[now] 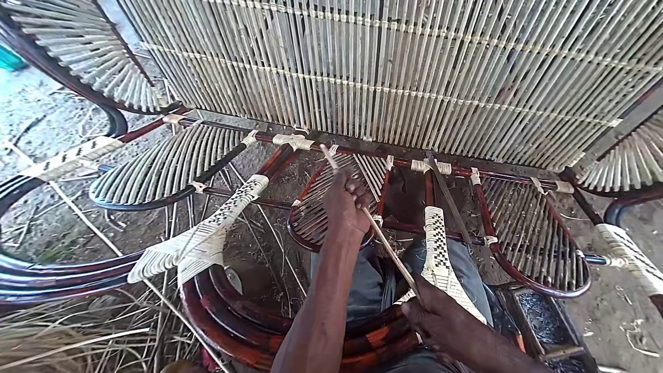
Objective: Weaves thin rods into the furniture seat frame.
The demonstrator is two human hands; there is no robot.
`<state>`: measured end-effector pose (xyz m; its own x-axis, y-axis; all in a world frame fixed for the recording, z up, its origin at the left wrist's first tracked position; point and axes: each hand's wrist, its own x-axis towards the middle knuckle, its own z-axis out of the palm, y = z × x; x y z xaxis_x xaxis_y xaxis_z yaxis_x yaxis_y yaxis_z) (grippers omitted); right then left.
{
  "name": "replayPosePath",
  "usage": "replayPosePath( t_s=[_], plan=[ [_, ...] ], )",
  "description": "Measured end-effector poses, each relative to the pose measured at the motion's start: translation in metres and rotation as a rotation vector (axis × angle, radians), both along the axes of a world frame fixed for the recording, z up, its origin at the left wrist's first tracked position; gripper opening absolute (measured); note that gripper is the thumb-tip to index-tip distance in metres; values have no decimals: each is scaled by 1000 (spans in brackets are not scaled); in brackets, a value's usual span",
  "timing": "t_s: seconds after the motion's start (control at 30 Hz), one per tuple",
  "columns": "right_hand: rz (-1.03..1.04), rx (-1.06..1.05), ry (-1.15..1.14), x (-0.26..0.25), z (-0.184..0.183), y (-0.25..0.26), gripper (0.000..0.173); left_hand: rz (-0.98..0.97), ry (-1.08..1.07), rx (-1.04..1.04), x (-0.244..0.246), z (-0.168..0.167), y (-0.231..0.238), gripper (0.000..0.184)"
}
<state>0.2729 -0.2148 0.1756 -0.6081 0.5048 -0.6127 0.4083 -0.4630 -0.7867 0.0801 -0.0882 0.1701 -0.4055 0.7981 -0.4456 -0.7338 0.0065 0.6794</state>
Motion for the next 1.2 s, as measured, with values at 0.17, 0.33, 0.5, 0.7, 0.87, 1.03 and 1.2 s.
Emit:
replayPosePath(
  t_s=[0.17, 0.33, 0.5, 0.7, 0.87, 1.03, 1.2],
  plan=[
    [14, 13, 20, -5, -3, 6, 28, -58, 15, 45, -1, 8, -7, 34],
    [-118, -245, 350, 2, -10, 7, 17, -109, -87, 176, 14, -2, -30, 45],
    [46, 26, 54, 0, -3, 11, 27, -22, -42, 30, 21, 14, -30, 44],
    [183, -48, 32, -5, 16, 19, 35, -83, -5, -28, 25, 27, -26, 43],
    [299, 40, 30, -15, 23, 14, 50, -231, 6, -75, 26, 36, -25, 43],
    [379, 215, 72, -27, 26, -2, 67, -595, -28, -116, 26, 44, -25, 40],
    [397, 231, 80, -34, 19, -15, 66, -985, -12, -245, 47, 37, -26, 37]
  ],
)
